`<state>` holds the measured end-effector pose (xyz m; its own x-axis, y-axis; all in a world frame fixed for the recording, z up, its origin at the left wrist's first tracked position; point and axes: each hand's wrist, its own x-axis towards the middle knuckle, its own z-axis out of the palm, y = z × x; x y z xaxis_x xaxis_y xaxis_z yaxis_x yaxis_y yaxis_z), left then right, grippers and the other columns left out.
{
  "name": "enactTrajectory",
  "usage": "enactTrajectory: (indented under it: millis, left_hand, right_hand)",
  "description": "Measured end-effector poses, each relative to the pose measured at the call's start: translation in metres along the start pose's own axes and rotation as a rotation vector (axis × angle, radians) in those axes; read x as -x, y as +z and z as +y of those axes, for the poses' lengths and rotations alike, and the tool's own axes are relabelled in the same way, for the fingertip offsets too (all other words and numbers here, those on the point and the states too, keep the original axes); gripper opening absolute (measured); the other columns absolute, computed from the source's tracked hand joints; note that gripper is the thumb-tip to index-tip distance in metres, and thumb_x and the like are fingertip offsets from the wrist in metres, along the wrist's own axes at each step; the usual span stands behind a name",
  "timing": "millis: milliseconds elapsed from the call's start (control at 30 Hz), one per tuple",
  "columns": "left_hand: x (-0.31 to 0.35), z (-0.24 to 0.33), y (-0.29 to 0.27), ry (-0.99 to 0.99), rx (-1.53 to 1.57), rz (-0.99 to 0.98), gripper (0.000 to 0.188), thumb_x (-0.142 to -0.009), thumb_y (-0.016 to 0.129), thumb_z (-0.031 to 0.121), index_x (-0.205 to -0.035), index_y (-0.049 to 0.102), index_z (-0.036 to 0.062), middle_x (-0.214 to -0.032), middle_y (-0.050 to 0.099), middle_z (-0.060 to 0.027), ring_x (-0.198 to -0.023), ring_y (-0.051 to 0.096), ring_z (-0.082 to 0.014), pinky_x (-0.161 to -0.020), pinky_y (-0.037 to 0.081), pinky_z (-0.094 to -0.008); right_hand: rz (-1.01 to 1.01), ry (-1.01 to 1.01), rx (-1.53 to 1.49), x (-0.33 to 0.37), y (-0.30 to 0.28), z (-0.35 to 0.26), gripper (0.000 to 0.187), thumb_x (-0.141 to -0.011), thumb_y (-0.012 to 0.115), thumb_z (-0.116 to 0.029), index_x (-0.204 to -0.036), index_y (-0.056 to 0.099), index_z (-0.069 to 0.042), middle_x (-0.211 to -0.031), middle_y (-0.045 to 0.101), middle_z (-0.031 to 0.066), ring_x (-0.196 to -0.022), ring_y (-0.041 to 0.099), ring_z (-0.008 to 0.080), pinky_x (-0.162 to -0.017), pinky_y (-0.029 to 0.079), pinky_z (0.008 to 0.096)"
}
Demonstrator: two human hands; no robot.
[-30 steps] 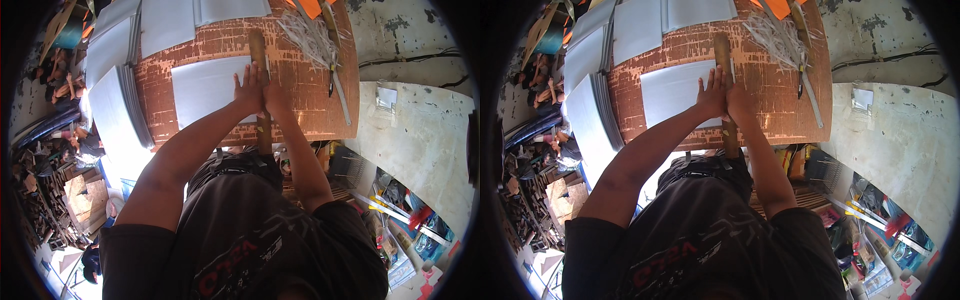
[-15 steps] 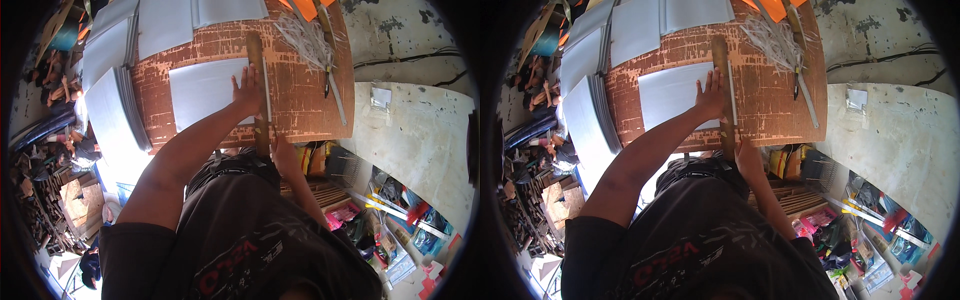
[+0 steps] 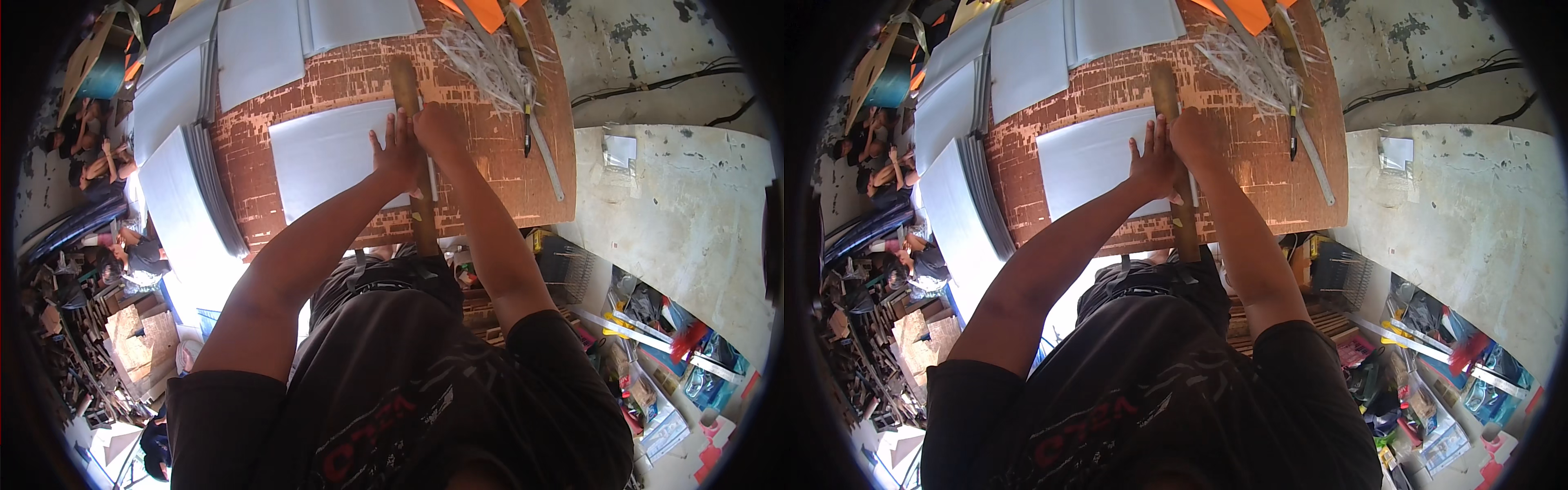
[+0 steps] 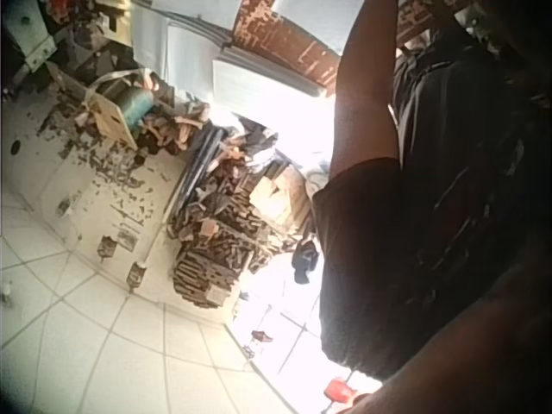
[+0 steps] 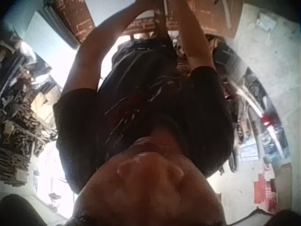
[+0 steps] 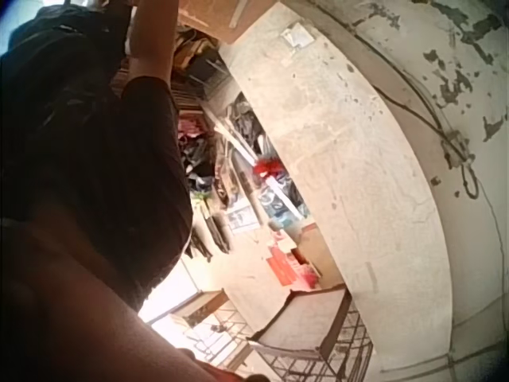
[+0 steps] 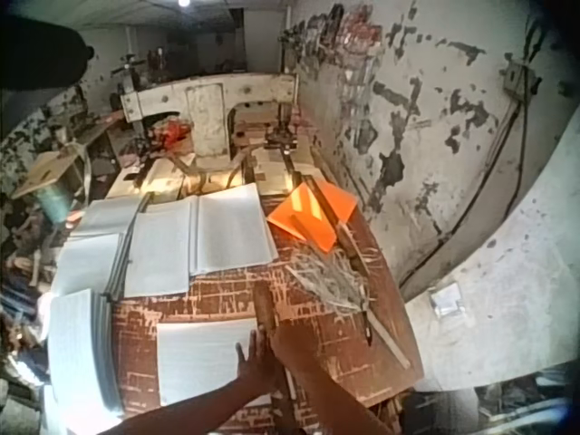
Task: The person measures a stack of paper with a ruler, marks it with a pen, and then cuts individual sheets with a pair of shears on a wooden table.
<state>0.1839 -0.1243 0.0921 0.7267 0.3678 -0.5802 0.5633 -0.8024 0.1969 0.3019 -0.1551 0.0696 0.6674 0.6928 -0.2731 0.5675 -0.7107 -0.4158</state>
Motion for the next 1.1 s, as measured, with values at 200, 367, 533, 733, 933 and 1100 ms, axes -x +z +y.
enactTrajectory:
  millis: [200,367,533,733,933,1100]
  left_hand:
    - [-0.004,0.001,0.002,0.010,-0.067,-0.025,0.150,-0.059,0.095,0.049,-0.160,-0.003,-0.0004,-0.164,-0.019,-0.0286,-0.153,-0.016,-0.0451,-0.117,0.015,-0.0717]
    - [-0.006,0.001,0.001,0.006,-0.086,-0.023,0.149,-0.060,0.094,0.050,-0.160,-0.004,-0.0003,-0.164,-0.019,-0.0291,-0.153,-0.015,-0.0453,-0.117,0.015,-0.0716]
    - [-0.006,-0.002,0.003,-0.030,-0.063,-0.019,0.151,-0.059,0.094,0.049,-0.159,-0.007,-0.0016,-0.166,-0.018,-0.0256,-0.155,-0.011,-0.0423,-0.119,0.014,-0.0691]
    - [-0.003,0.001,0.001,-0.033,-0.044,-0.011,0.152,-0.057,0.096,0.048,-0.159,-0.006,-0.0032,-0.166,-0.016,-0.0246,-0.156,-0.008,-0.0406,-0.120,0.014,-0.0684]
    - [-0.001,0.003,-0.002,0.001,-0.040,-0.003,0.153,-0.057,0.095,0.048,-0.159,-0.006,-0.0042,-0.166,-0.016,-0.0249,-0.155,-0.009,-0.0411,-0.120,0.013,-0.0682]
    - [0.002,0.001,-0.003,0.002,-0.035,-0.011,0.152,-0.057,0.095,0.049,-0.159,-0.006,-0.0042,-0.166,-0.016,-0.0257,-0.155,-0.010,-0.0424,-0.119,0.013,-0.0695]
  right_hand:
    - [-0.103,-0.014,-0.032,0.003,0.003,-0.004,0.037,-0.098,0.054,-0.029,-0.107,0.066,0.004,-0.105,0.070,0.0287,-0.101,0.069,0.0435,-0.087,0.056,0.0514]
    - [-0.088,-0.012,-0.061,-0.001,0.011,0.004,0.040,-0.099,0.052,-0.032,-0.112,0.064,0.004,-0.108,0.069,0.0301,-0.103,0.068,0.0452,-0.087,0.055,0.0520]
    - [-0.131,0.114,-0.154,0.028,0.016,0.010,0.038,-0.099,0.051,-0.030,-0.114,0.063,0.003,-0.109,0.069,0.0298,-0.103,0.067,0.0474,-0.089,0.053,0.0549]
    - [-0.142,-0.035,-0.096,0.063,0.015,0.042,0.035,-0.096,0.050,-0.024,-0.107,0.065,0.005,-0.100,0.068,0.0324,-0.098,0.067,0.0479,-0.087,0.053,0.0546]
    - [-0.012,-0.014,-0.123,0.016,-0.010,0.018,0.035,-0.095,0.051,-0.024,-0.102,0.066,0.007,-0.096,0.069,0.0313,-0.095,0.067,0.0475,-0.086,0.053,0.0547]
    - [0.011,-0.030,0.019,-0.005,0.000,0.003,0.038,-0.095,0.050,-0.028,-0.100,0.069,0.004,-0.096,0.071,0.0286,-0.092,0.069,0.0449,-0.083,0.055,0.0530]
